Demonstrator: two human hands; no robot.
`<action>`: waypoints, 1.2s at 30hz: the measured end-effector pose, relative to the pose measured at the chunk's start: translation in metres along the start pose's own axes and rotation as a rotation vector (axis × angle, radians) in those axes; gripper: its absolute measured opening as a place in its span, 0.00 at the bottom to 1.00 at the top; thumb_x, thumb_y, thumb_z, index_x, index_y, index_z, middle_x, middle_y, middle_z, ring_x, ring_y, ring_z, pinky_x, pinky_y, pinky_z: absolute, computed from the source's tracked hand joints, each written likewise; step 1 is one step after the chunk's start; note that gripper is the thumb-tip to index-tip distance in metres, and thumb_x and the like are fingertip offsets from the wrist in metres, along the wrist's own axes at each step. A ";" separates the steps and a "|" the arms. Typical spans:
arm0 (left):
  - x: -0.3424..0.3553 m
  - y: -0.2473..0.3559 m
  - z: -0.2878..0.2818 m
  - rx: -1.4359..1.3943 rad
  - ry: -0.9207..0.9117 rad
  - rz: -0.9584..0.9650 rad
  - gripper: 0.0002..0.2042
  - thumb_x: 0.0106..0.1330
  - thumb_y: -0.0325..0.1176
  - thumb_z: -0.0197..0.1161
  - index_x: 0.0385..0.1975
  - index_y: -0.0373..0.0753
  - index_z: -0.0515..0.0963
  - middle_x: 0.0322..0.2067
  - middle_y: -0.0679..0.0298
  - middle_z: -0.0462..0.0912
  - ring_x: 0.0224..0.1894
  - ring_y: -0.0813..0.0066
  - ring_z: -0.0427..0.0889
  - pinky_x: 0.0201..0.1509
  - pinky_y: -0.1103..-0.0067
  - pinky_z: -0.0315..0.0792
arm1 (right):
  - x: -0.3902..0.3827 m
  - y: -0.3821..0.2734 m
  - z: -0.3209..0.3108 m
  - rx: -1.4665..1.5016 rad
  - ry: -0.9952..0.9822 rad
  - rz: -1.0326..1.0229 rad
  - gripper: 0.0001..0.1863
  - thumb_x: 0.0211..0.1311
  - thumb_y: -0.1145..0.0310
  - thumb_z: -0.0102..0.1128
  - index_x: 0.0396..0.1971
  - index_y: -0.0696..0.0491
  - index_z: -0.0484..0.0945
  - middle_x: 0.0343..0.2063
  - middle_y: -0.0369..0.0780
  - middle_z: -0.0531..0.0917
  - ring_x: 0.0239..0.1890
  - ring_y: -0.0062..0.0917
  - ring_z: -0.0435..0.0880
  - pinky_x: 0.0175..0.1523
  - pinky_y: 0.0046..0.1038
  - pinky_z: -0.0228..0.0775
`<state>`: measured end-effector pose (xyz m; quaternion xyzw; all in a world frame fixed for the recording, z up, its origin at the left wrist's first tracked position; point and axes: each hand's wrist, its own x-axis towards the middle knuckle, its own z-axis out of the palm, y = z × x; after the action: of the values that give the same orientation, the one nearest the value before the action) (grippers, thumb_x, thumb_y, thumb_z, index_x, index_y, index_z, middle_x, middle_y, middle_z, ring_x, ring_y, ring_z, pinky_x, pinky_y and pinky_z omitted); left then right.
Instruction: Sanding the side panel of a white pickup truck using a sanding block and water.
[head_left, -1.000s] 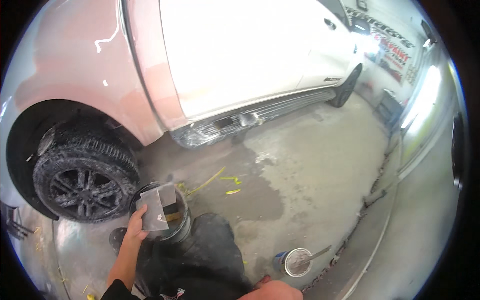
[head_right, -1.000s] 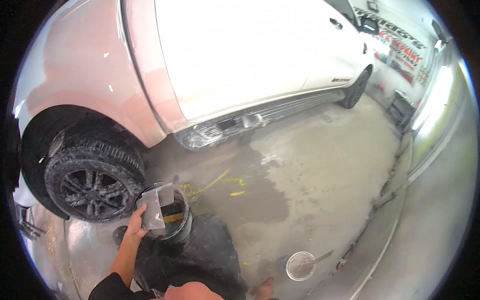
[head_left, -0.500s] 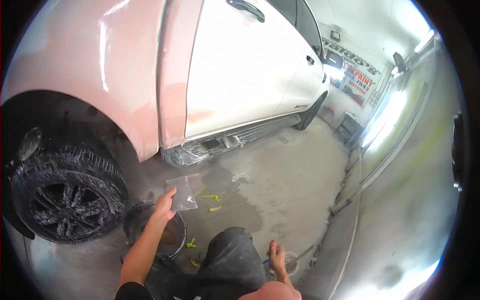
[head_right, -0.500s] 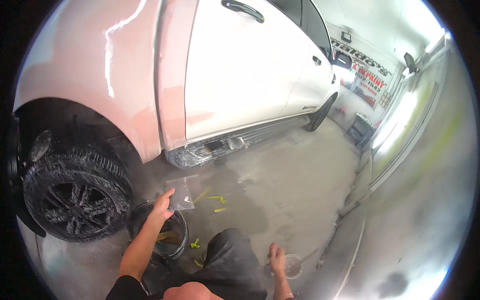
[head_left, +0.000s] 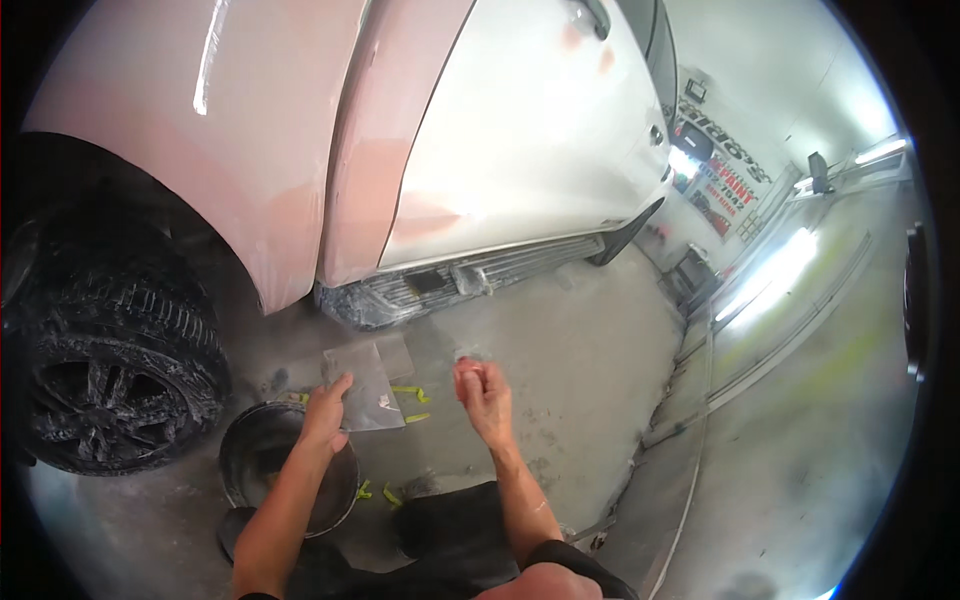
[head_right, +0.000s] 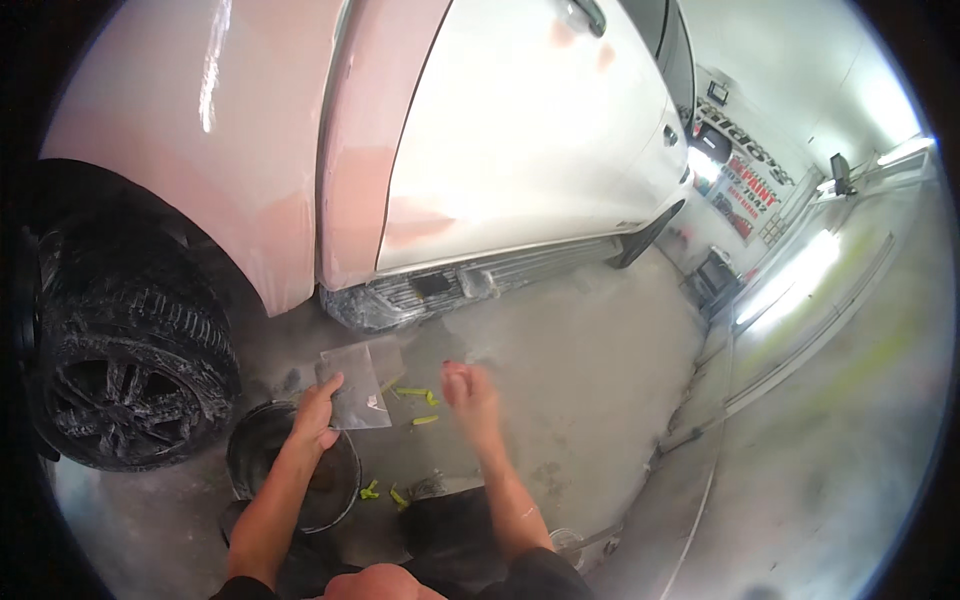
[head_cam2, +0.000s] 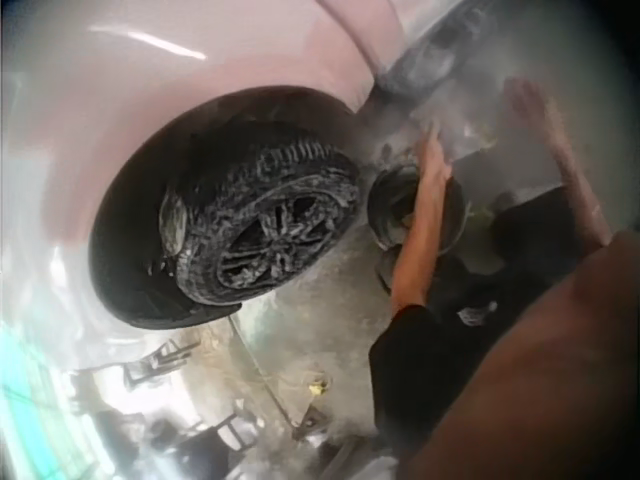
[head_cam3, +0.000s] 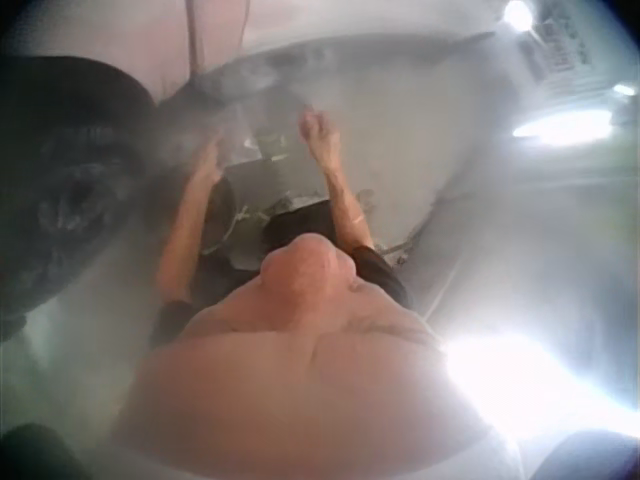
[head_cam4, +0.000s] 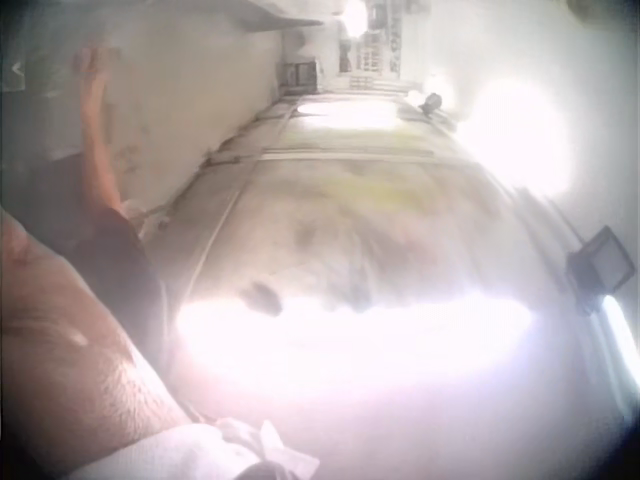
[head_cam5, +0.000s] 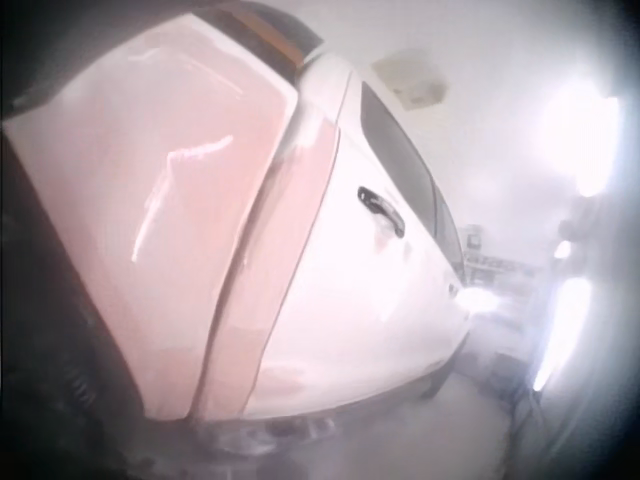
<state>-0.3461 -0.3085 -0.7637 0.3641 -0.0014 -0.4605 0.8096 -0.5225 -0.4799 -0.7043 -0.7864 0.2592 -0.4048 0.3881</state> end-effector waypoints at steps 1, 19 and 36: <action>-0.008 0.008 0.005 -0.021 0.020 0.037 0.17 0.67 0.37 0.63 0.51 0.34 0.74 0.43 0.60 0.81 0.44 0.65 0.83 0.48 0.64 0.80 | -0.003 -0.005 0.014 0.188 -0.052 0.065 0.07 0.73 0.70 0.52 0.37 0.57 0.75 0.21 0.33 0.75 0.20 0.12 0.68 0.25 0.18 0.63; -0.033 0.035 -0.006 0.055 0.191 0.082 0.16 0.69 0.38 0.63 0.51 0.34 0.77 0.45 0.61 0.83 0.45 0.68 0.83 0.51 0.72 0.77 | -0.034 -0.015 0.015 0.442 -0.406 0.303 0.07 0.75 0.68 0.50 0.40 0.54 0.75 0.20 0.29 0.73 0.21 0.10 0.67 0.25 0.18 0.59; -0.035 0.029 -0.016 0.071 0.115 0.029 0.17 0.69 0.37 0.62 0.52 0.35 0.76 0.46 0.60 0.83 0.45 0.68 0.83 0.51 0.72 0.77 | -0.041 -0.008 0.002 0.599 -0.586 0.499 0.14 0.75 0.62 0.51 0.49 0.56 0.77 0.26 0.31 0.78 0.24 0.14 0.76 0.30 0.21 0.71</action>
<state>-0.3395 -0.2635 -0.7470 0.4184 0.0238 -0.4268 0.8014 -0.5419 -0.4444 -0.7161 -0.6349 0.1920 -0.1179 0.7390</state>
